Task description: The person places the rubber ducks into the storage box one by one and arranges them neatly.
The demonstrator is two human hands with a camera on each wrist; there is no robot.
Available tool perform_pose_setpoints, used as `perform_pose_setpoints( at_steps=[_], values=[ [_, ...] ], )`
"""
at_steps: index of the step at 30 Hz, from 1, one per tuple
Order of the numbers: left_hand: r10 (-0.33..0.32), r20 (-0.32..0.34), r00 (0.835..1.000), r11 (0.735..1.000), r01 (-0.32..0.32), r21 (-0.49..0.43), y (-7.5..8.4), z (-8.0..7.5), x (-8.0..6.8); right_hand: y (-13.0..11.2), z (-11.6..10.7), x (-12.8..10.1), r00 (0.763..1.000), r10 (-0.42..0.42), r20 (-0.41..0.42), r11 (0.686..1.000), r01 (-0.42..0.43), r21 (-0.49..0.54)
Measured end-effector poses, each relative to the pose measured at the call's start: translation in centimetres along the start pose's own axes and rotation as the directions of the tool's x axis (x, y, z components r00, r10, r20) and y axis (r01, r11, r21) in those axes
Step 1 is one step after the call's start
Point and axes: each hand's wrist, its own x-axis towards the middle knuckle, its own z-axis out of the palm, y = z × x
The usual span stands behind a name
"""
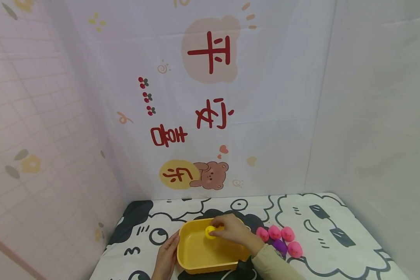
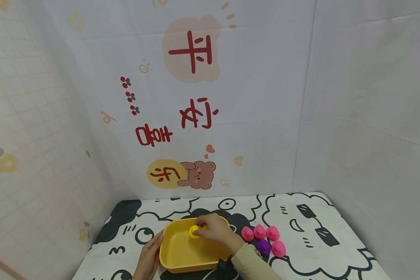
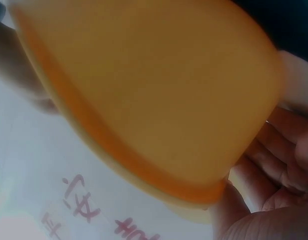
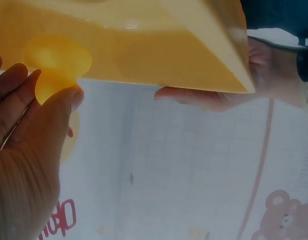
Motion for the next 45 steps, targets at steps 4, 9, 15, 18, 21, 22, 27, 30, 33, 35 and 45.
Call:
perform_pose_setpoints(
  at_steps=[4, 9, 15, 18, 21, 22, 27, 30, 33, 35, 45],
  values=[
    [-0.02, -0.004, 1.0, 1.0, 0.02, 0.002, 0.3, 0.1, 0.0, -0.7, 0.8, 0.8, 0.998, 0.031, 0.052, 0.999, -0.032, 0.016],
    [-0.036, -0.005, 0.999, 0.999, 0.036, 0.01, 0.4, 0.1, 0.0, -2.1, 1.4, 1.8, 0.99, 0.057, 0.128, 0.995, -0.066, 0.068],
    [-0.026, -0.014, 1.0, 1.0, 0.026, -0.001, 0.0, 0.2, 0.2, -3.0, 2.2, 2.7, 0.985, 0.048, 0.166, 0.994, -0.063, 0.088],
    [-0.023, -0.009, 1.0, 1.0, 0.023, -0.002, -0.2, 0.2, 0.4, -3.1, 2.5, 3.0, 0.98, 0.064, 0.186, 0.991, -0.085, 0.106],
    [-0.027, 0.001, 1.0, 1.0, 0.027, 0.001, -0.3, 0.2, 0.4, -3.0, 2.6, 3.1, 0.98, 0.067, 0.189, 0.989, -0.09, 0.114],
    [-0.028, 0.002, 1.0, 1.0, 0.028, 0.002, -0.4, 0.2, 0.5, -2.9, 2.6, 3.1, 0.98, 0.066, 0.185, 0.991, -0.086, 0.106],
    [-0.028, 0.002, 1.0, 1.0, 0.028, 0.003, -0.2, 0.1, 0.3, -3.1, 2.3, 3.5, 0.983, 0.064, 0.17, 0.993, -0.079, 0.083],
    [-0.028, 0.003, 1.0, 1.0, 0.028, 0.004, 0.1, 0.1, 0.1, -3.0, 2.4, 3.8, 0.981, 0.07, 0.18, 0.992, -0.087, 0.091],
    [-0.024, 0.008, 1.0, 1.0, 0.024, 0.002, 0.1, 0.1, 0.1, -2.7, 3.0, 4.1, 0.978, 0.077, 0.194, 0.991, -0.096, 0.09],
    [-0.027, 0.008, 1.0, 1.0, 0.027, -0.003, 0.0, 0.1, 0.1, -2.5, 3.4, 4.2, 0.976, 0.084, 0.199, 0.992, -0.102, 0.08],
    [-0.023, 0.023, 0.999, 1.0, 0.023, -0.001, 0.0, 0.1, 0.2, -2.8, 3.9, 4.4, 0.978, 0.068, 0.195, 0.995, -0.081, 0.055]
  ],
)
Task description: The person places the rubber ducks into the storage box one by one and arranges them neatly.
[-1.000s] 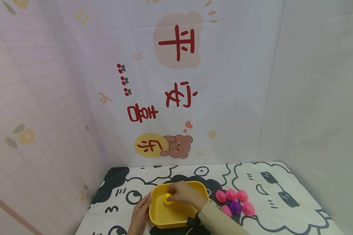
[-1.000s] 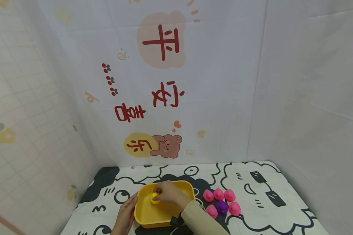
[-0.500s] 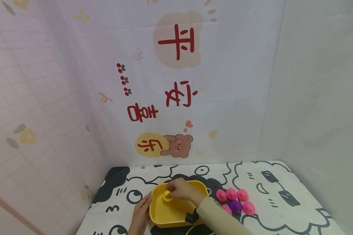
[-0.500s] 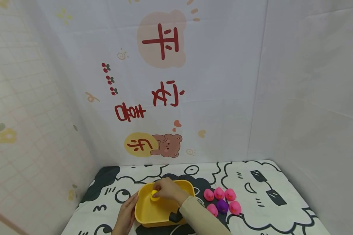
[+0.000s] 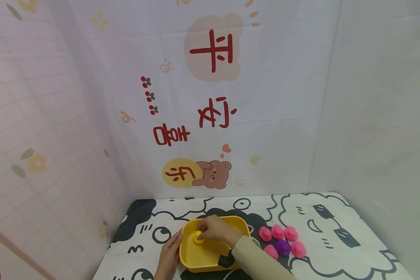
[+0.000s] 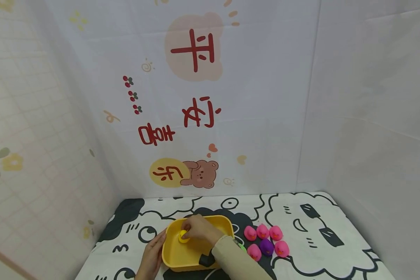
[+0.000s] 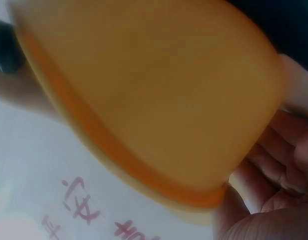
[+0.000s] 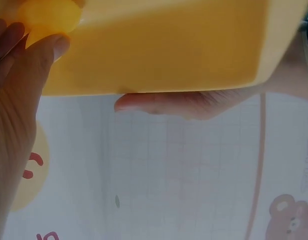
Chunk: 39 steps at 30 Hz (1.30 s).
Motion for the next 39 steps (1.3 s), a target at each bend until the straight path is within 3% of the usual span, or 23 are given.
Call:
perform_pose_setpoints(
  at_steps=[7, 16, 31, 39],
  values=[
    [-0.01, -0.025, 1.0, 1.0, 0.01, 0.002, 0.0, 0.1, 0.0, -0.3, 0.2, 0.0, 0.999, 0.021, 0.025, 1.0, -0.02, -0.012],
    [-0.005, -0.015, 1.0, 1.0, 0.005, 0.002, 0.2, -0.1, 0.1, -0.8, 0.2, 0.5, 0.998, -0.046, 0.053, 0.995, 0.05, -0.085],
    [-0.003, -0.03, 1.0, 1.0, 0.004, 0.008, -0.2, 0.0, 0.0, -1.7, -0.6, -0.2, 0.998, -0.012, 0.061, 1.0, 0.014, -0.024],
    [0.013, -0.022, 1.0, 1.0, -0.013, 0.024, -0.1, 0.1, -0.2, -1.6, -1.8, -1.0, 0.994, -0.11, 0.002, 0.994, 0.11, -0.009]
  ],
)
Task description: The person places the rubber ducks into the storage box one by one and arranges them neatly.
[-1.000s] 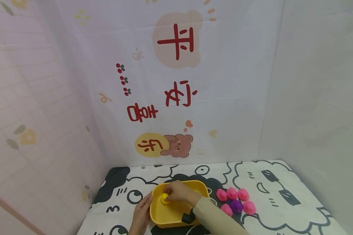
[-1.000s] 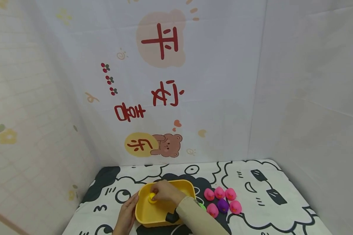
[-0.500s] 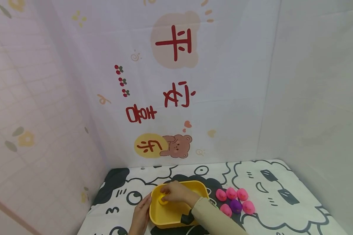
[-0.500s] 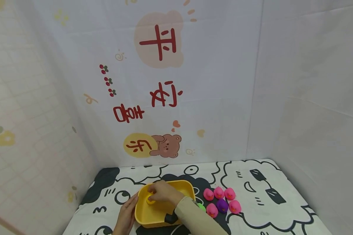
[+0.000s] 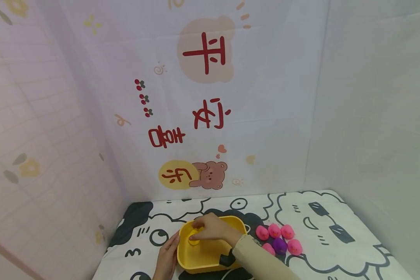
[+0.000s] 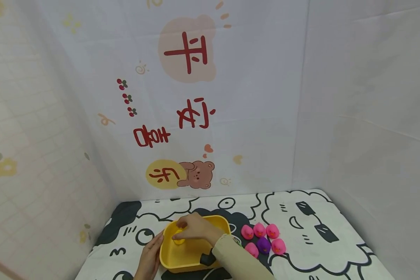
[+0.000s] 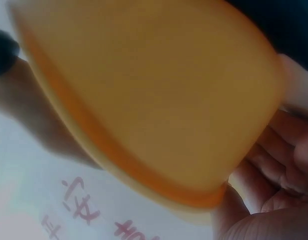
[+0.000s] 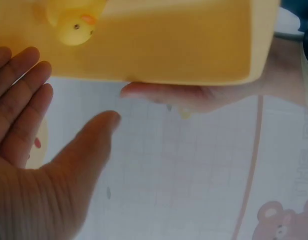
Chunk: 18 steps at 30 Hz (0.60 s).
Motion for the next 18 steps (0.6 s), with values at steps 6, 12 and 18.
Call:
perform_pose_setpoints(
  at_steps=[6, 12, 18],
  values=[
    [0.004, 0.002, 1.0, 1.0, -0.004, 0.004, 0.2, -0.1, -0.2, 0.0, -1.4, -1.2, 1.0, -0.002, -0.022, 1.0, 0.002, 0.03],
    [0.02, 0.008, 1.0, 1.0, -0.02, -0.003, 0.1, 0.0, -0.3, 1.2, -2.6, -2.5, 0.998, 0.045, -0.044, 0.999, -0.044, 0.026],
    [0.028, -0.009, 1.0, 1.0, -0.028, 0.0, 0.1, 0.0, -0.3, 2.0, -3.9, -4.0, 0.994, 0.057, -0.09, 0.998, -0.055, 0.024]
  ],
)
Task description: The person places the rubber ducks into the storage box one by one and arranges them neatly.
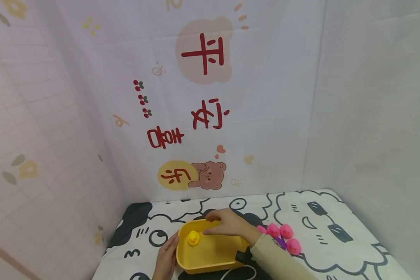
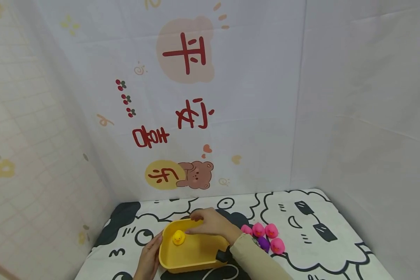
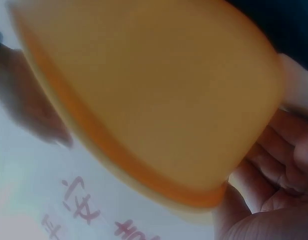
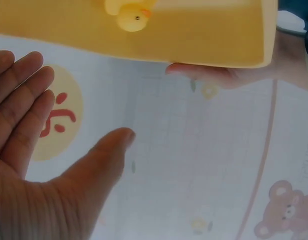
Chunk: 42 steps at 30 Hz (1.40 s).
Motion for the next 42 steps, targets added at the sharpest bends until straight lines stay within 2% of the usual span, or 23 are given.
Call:
perform_pose_setpoints(
  at_steps=[10, 16, 25, 32, 37, 42],
  values=[
    [-0.009, 0.014, 1.0, 1.0, 0.009, 0.006, 0.1, 0.2, 0.2, 2.1, -2.9, -2.7, 0.997, 0.009, -0.076, 1.0, -0.011, -0.022],
    [-0.008, -0.009, 1.0, 1.0, 0.008, 0.004, 0.1, 0.1, 0.2, 4.7, -4.4, -4.3, 0.994, -0.002, -0.107, 0.998, 0.009, 0.067],
    [-0.005, 0.008, 1.0, 1.0, 0.005, -0.013, 0.3, -0.1, 0.3, 7.9, -6.4, -7.9, 0.981, 0.138, -0.134, 0.986, -0.124, 0.108],
    [-0.011, 0.007, 1.0, 1.0, 0.011, -0.011, 0.2, -0.1, 0.4, 10.1, -6.6, -9.8, 0.962, 0.242, -0.124, 0.969, -0.235, 0.069],
    [-0.023, -0.004, 1.0, 1.0, 0.022, -0.009, 0.1, -0.1, 0.3, 11.4, -6.1, -10.4, 0.961, 0.251, -0.113, 0.968, -0.249, 0.03],
    [-0.019, -0.003, 1.0, 1.0, 0.019, -0.021, 0.1, 0.0, 0.3, 11.9, -5.9, -11.0, 0.97, 0.208, -0.122, 0.977, -0.213, -0.029]
  ],
)
